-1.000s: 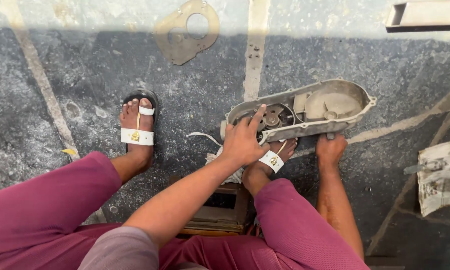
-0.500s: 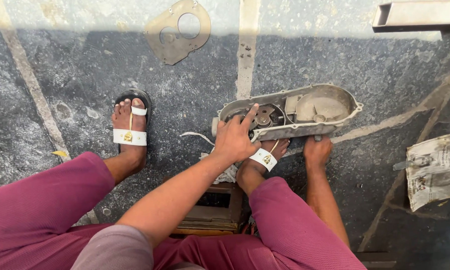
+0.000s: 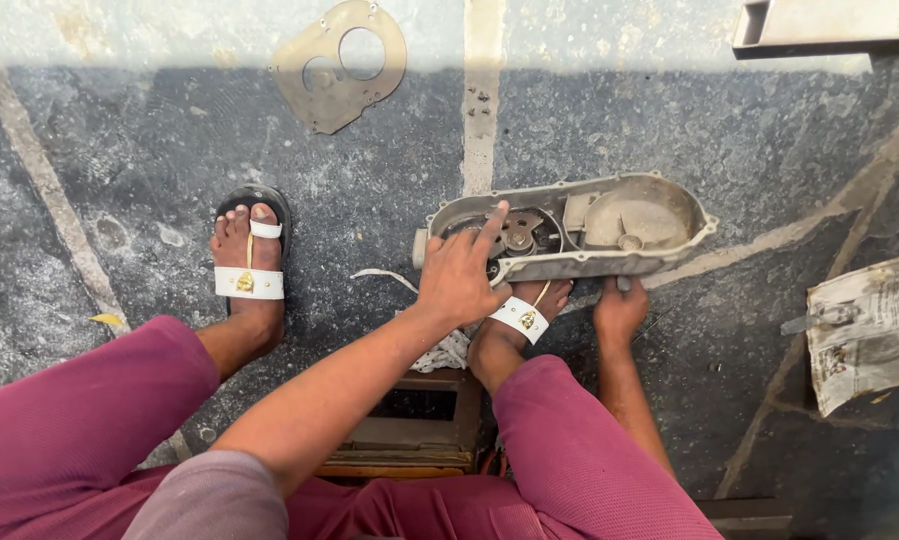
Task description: Repairing and cleaning internal motorcycle engine or transmission components.
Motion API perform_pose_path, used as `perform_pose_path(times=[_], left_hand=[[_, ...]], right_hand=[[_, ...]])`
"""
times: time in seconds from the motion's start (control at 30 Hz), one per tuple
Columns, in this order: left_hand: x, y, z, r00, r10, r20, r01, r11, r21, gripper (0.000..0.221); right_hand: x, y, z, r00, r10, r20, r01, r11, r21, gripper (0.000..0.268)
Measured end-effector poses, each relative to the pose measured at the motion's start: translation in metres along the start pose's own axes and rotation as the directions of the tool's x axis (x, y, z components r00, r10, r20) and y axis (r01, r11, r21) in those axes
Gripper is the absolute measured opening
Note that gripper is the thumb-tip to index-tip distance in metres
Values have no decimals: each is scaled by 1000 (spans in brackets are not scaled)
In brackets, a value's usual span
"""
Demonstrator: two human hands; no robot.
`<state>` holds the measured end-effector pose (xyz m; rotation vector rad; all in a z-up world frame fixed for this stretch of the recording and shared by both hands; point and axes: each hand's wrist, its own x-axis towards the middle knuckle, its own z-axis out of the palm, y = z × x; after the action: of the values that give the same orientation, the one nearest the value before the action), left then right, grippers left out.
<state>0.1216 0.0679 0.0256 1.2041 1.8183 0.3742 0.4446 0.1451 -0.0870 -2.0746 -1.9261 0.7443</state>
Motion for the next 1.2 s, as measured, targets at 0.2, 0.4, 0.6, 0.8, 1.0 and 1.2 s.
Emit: perform_pose_path(times=[0.2,0.4,0.6,0.8,1.0,1.2], left_hand=[[14,-6,-13,999,39,-34,-39,999,-20,123],[17,-44,-15,972,82,-222,-74,996,44,122],[-4,-57,-29,975,97,-202,-73,990,122,120],[-29,-90,13,942,237,-237,-186,958,217,111],[-38,-108,34,935,273,-228,-225,950,216,110],[-31,-104,24,900,319,-296,-269,942,200,120]], right_hand=[[33,-46,-1,998,0,-68,14,980,199,26],[64,-63,1,920,-391,-29,392,911,128,41],[59,-72,-35,966,-176,188,56,857,512,53],[67,-115,-74,946,-16,325,-263,549,793,53],[63,-148,-91,875,-266,405,-232,503,832,58],[82,-154,-88,912,-254,322,-67,681,729,53]])
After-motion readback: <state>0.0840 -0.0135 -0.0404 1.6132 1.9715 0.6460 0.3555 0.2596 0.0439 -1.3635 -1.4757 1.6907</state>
